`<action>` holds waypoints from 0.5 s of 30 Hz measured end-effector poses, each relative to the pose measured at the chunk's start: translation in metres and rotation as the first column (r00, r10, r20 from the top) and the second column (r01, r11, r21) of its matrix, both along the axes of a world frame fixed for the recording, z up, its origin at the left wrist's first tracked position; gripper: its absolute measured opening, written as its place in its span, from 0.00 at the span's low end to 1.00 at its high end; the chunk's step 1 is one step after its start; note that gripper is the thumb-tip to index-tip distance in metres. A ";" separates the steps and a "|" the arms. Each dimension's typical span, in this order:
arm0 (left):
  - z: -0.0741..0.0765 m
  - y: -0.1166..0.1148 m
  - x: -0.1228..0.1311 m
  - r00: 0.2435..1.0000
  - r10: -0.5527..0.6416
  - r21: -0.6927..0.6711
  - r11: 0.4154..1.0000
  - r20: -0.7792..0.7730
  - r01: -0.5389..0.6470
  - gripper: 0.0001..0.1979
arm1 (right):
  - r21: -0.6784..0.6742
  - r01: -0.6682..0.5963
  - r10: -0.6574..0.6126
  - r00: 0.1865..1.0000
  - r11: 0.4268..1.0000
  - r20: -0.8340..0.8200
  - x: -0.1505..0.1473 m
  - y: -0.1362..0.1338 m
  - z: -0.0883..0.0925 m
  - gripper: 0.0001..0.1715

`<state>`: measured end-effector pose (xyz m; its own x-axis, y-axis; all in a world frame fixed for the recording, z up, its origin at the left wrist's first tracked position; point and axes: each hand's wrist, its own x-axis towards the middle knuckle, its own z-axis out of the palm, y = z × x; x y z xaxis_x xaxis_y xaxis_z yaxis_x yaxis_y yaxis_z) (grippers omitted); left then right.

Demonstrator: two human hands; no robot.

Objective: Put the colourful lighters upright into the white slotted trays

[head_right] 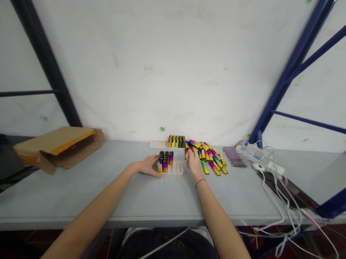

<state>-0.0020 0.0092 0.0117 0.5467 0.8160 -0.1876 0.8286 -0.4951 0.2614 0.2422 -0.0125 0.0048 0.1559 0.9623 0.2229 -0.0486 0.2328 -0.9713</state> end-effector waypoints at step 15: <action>-0.006 0.004 -0.001 1.000 -0.008 0.015 1.000 -0.006 0.008 0.58 | 0.288 -0.227 0.095 0.908 0.930 0.408 -0.009 -0.001 -0.011 0.18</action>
